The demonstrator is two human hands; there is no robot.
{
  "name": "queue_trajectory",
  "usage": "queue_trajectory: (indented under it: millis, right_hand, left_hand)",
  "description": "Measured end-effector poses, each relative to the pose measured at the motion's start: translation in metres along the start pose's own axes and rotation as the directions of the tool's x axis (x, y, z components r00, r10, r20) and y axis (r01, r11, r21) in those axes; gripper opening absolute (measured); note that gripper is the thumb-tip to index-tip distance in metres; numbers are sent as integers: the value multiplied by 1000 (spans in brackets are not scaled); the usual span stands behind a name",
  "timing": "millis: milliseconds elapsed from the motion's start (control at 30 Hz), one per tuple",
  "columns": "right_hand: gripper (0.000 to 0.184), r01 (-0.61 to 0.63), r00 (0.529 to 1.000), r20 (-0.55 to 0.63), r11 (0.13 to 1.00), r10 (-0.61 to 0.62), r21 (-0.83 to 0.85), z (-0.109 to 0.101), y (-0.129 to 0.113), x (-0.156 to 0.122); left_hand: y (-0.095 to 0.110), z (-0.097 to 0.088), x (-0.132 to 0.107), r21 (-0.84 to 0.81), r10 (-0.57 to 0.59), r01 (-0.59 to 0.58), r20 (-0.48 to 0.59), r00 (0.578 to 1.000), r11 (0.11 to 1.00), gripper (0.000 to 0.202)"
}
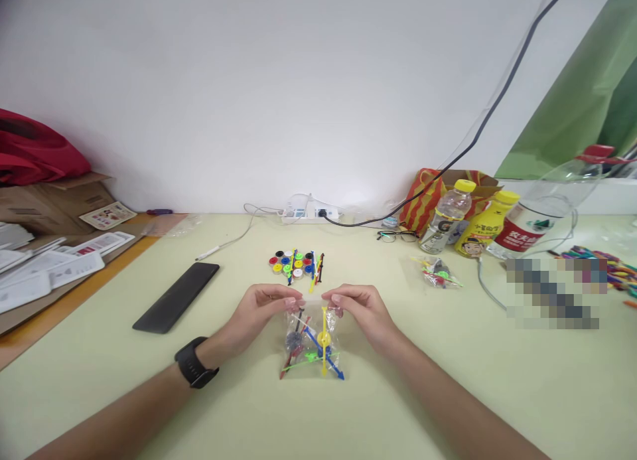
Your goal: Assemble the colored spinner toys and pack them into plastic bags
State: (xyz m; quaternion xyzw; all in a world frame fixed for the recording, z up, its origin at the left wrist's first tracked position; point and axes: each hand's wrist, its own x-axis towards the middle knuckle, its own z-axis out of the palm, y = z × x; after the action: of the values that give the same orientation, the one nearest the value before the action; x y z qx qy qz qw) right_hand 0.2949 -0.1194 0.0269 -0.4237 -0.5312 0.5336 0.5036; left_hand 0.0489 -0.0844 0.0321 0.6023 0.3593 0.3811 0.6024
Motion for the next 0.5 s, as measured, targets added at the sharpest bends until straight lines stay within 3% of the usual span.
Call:
queue_trajectory:
  millis: [200,400,500]
  right_hand:
    - [37,37,999,-24,995,-40,-97,1,0,1]
    - [20,90,995,-34,988,-95,-122,-1,3,2]
    - [13,103,994,-34,990,-106,-94,-3,3,3]
  left_hand:
    - [1,3,1,67,74,-70,-59,995,995,36]
    - [1,-3,4,294,154,-143,-15,988,945,21]
    - [0,-6,5,298,170,-163,2,985,941,20]
